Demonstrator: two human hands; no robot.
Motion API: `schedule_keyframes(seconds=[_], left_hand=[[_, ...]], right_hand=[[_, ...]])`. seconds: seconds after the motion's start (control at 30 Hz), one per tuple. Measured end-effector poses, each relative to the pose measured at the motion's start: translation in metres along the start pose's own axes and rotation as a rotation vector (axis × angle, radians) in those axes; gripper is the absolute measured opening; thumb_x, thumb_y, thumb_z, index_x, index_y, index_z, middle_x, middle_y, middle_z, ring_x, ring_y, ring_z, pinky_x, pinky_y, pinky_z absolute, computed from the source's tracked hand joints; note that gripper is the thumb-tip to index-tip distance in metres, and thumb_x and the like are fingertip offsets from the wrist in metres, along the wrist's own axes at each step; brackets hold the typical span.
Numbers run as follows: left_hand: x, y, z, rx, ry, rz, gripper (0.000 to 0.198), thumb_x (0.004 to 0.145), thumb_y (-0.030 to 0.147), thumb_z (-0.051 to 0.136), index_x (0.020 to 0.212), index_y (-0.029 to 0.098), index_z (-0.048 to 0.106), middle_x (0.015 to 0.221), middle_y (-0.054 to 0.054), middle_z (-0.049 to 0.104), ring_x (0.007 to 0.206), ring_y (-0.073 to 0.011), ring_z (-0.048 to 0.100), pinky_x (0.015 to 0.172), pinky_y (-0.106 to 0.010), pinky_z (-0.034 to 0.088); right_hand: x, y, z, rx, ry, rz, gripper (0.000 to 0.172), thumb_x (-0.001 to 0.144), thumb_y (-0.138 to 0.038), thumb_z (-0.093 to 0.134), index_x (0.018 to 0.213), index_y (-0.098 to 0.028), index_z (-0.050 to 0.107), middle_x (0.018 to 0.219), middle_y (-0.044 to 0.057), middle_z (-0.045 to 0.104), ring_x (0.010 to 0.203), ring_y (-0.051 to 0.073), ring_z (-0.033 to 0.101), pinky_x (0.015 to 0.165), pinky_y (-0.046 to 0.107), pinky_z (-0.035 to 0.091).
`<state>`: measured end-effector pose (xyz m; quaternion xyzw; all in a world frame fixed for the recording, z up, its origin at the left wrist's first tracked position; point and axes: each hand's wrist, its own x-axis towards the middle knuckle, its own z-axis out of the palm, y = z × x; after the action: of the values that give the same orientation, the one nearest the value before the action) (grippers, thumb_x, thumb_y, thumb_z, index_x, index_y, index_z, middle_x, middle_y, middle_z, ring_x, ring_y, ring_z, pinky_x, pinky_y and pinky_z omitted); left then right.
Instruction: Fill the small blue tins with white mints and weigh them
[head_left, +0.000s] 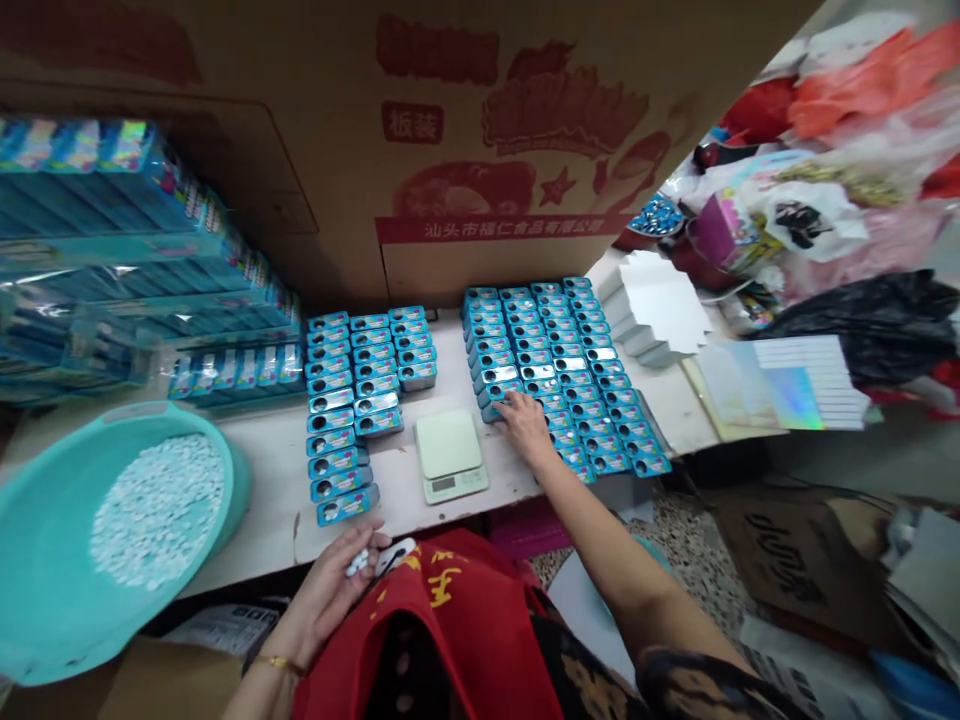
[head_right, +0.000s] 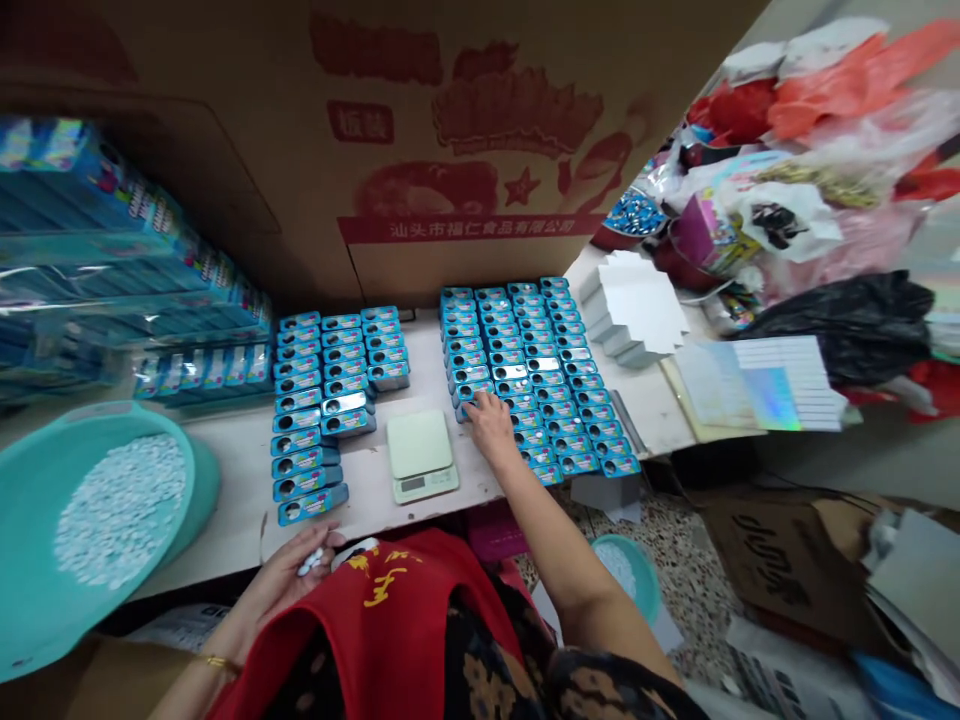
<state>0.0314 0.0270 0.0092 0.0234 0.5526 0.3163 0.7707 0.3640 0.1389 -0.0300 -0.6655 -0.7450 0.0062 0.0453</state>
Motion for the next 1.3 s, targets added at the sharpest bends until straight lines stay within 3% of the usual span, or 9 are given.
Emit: schedule_keyframes(seconds=[0.2, 0.37, 0.53, 0.67, 0.77, 0.87, 1.0, 1.1, 1.3], left_hand=[[0.0, -0.007, 0.011, 0.007, -0.032, -0.03, 0.017, 0.073, 0.013, 0.063, 0.09, 0.011, 0.062, 0.073, -0.006, 0.064, 0.052, -0.0063, 0.054, 0.046, -0.014, 0.044], [-0.005, -0.005, 0.016, -0.133, -0.001, -0.024, 0.018, 0.077, 0.005, 0.053, 0.093, 0.008, 0.061, 0.079, -0.01, 0.066, 0.064, -0.0114, 0.062, 0.058, -0.019, 0.052], [-0.001, 0.001, 0.024, -0.307, -0.05, -0.033, 0.019, 0.081, 0.009, 0.048, 0.096, 0.005, 0.059, 0.095, -0.018, 0.065, 0.089, -0.0207, 0.063, 0.079, -0.031, 0.051], [0.003, 0.005, 0.03, -0.345, -0.141, -0.046, 0.023, 0.084, 0.016, 0.046, 0.097, 0.004, 0.059, 0.098, -0.019, 0.064, 0.095, -0.0227, 0.061, 0.082, -0.033, 0.05], [0.004, 0.006, 0.031, -0.34, -0.166, -0.052, 0.024, 0.085, 0.018, 0.046, 0.097, 0.004, 0.059, 0.099, -0.018, 0.064, 0.096, -0.0228, 0.06, 0.083, -0.033, 0.049], [0.003, 0.002, 0.029, -0.349, -0.169, -0.05, 0.022, 0.086, 0.019, 0.044, 0.094, 0.006, 0.06, 0.095, -0.015, 0.066, 0.091, -0.0207, 0.062, 0.083, -0.034, 0.049], [-0.001, -0.007, 0.021, -0.346, -0.116, -0.054, 0.02, 0.087, 0.018, 0.042, 0.079, 0.011, 0.058, 0.072, -0.006, 0.066, 0.068, -0.0145, 0.064, 0.075, -0.033, 0.052], [-0.004, -0.014, 0.012, -0.34, -0.087, -0.108, 0.02, 0.087, 0.016, 0.041, 0.078, 0.011, 0.057, 0.069, -0.005, 0.065, 0.066, -0.014, 0.063, 0.072, -0.031, 0.052], [-0.006, -0.019, 0.002, -0.296, -0.007, -0.151, 0.02, 0.086, 0.016, 0.04, 0.079, 0.012, 0.058, 0.07, -0.005, 0.065, 0.064, -0.0128, 0.062, 0.071, -0.028, 0.052]], right_hand=[[-0.004, 0.014, 0.022, -0.093, 0.006, -0.109, 0.015, 0.084, -0.023, 0.049, 0.087, -0.022, 0.064, 0.126, 0.006, 0.047, 0.104, 0.024, 0.039, 0.082, 0.036, 0.03], [-0.021, 0.007, -0.006, -0.032, 0.026, -0.155, 0.017, 0.086, -0.02, 0.046, 0.087, -0.021, 0.062, 0.128, 0.007, 0.045, 0.11, 0.024, 0.037, 0.09, 0.04, 0.027], [-0.031, -0.044, -0.035, 0.071, -0.044, -0.354, 0.02, 0.087, -0.019, 0.042, 0.096, -0.022, 0.06, 0.12, 0.008, 0.05, 0.105, 0.023, 0.039, 0.089, 0.038, 0.03], [-0.03, -0.085, -0.027, 0.089, -0.157, -0.45, 0.021, 0.086, -0.014, 0.041, 0.096, -0.019, 0.059, 0.114, 0.01, 0.052, 0.095, 0.023, 0.044, 0.08, 0.037, 0.034], [-0.035, -0.105, -0.025, 0.15, -0.116, -0.42, 0.021, 0.086, -0.016, 0.042, 0.102, -0.016, 0.057, 0.118, 0.012, 0.05, 0.101, 0.024, 0.041, 0.086, 0.039, 0.032], [-0.05, -0.129, -0.034, 0.281, -0.092, -0.521, 0.025, 0.088, -0.022, 0.042, 0.108, -0.014, 0.054, 0.115, 0.013, 0.051, 0.101, 0.023, 0.042, 0.086, 0.037, 0.035], [-0.069, -0.167, -0.038, 0.389, -0.222, -0.753, 0.023, 0.087, -0.02, 0.044, 0.109, -0.014, 0.052, 0.1, 0.008, 0.055, 0.088, 0.019, 0.046, 0.075, 0.03, 0.041], [-0.076, -0.183, -0.034, 0.411, -0.271, -0.863, 0.019, 0.087, -0.019, 0.045, 0.104, -0.015, 0.053, 0.097, 0.006, 0.055, 0.088, 0.018, 0.046, 0.073, 0.028, 0.042], [-0.077, -0.193, -0.037, 0.395, -0.285, -0.869, 0.012, 0.085, -0.013, 0.045, 0.092, -0.014, 0.054, 0.089, 0.003, 0.055, 0.08, 0.015, 0.049, 0.062, 0.024, 0.041]])
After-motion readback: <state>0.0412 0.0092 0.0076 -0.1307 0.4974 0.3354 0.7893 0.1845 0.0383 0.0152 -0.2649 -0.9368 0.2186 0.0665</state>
